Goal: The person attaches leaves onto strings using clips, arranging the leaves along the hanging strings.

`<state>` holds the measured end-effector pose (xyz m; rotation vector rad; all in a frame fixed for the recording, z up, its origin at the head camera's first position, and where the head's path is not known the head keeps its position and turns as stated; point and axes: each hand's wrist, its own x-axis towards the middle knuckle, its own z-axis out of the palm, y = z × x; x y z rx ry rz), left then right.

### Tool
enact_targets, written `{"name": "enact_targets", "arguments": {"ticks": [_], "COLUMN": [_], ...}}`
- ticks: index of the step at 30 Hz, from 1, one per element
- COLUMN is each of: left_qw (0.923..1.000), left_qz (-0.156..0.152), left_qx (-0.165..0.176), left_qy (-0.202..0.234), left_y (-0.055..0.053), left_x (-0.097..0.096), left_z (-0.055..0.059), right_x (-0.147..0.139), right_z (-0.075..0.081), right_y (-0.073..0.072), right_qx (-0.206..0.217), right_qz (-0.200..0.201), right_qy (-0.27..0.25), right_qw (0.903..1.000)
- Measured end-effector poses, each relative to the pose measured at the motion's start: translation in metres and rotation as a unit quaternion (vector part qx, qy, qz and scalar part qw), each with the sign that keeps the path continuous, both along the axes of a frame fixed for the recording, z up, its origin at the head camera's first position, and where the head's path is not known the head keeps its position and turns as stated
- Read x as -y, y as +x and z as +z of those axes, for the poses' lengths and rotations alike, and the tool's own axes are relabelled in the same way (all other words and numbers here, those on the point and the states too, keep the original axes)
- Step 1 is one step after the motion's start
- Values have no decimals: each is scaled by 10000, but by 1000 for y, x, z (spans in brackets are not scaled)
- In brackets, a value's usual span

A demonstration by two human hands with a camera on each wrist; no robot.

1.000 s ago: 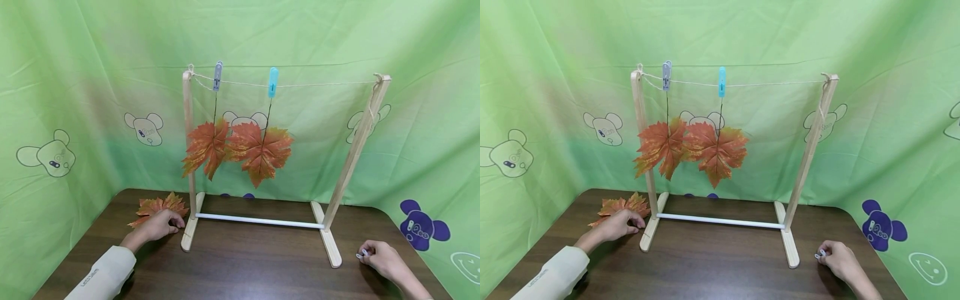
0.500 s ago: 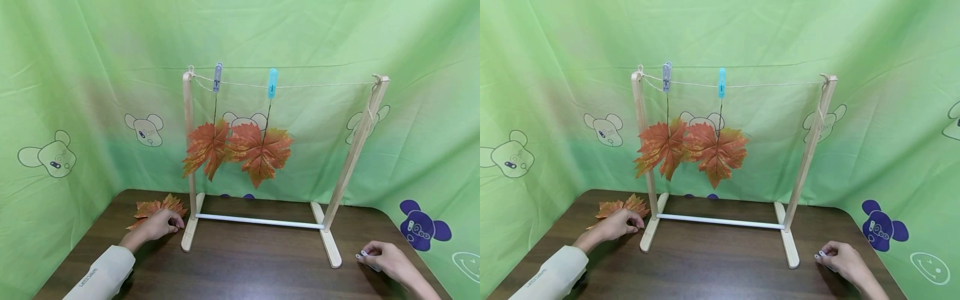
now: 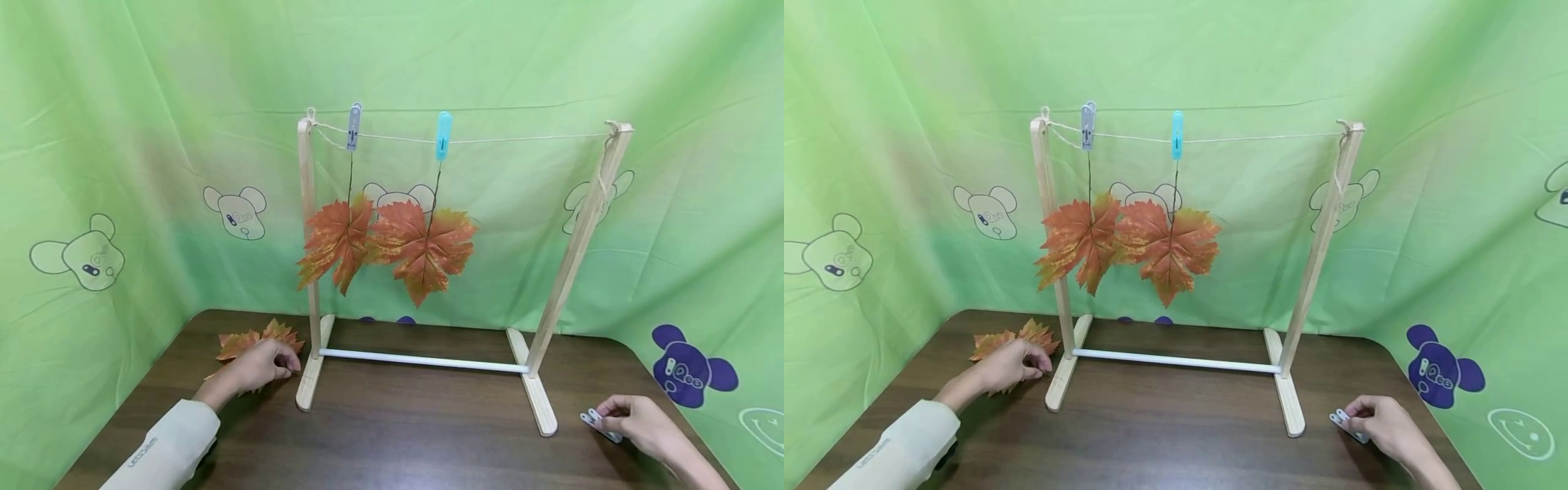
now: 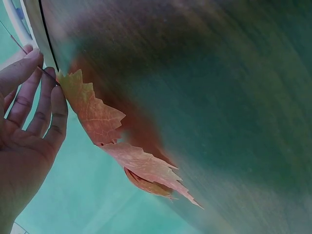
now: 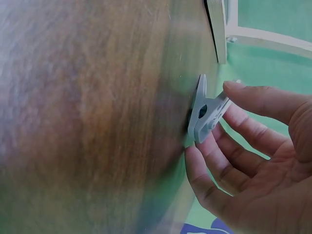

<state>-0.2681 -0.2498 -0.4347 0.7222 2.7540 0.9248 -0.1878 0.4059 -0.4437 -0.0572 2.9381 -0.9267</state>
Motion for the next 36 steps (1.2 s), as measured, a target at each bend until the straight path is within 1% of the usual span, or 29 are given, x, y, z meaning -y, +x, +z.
{"name": "enact_targets", "arguments": {"ticks": [7,11,16,20,24,29,32,36], "left_qw": [10000,10000,10000,9998,9993,9996,9996,9993], "left_qz": [28,25,2,16,27,20,-5,-51], "left_qx": [-53,-2,52,-38,-117,-40,-60,-128], "left_qy": [-29,-49,-27,-186,-342,-288,-275,-334], "left_y": [1,2,2,3,4,6,7,9], "left_x": [2,1,1,0,-1,-3,-5,-8], "left_z": [0,2,4,6,8,12,15,20], "right_x": [1,2,1,1,3,5,5,6], "right_z": [-1,-1,-2,-2,0,3,4,4], "right_y": [-1,-1,-2,-1,-1,0,0,-1], "right_qx": [-71,-111,-202,-277,-261,-253,-271,-315], "right_qz": [24,-16,24,-26,-94,-205,-284,-328], "right_qy": [140,234,223,294,350,418,392,104], "right_qw": [9999,9997,9995,9992,9990,9986,9985,9989]}}
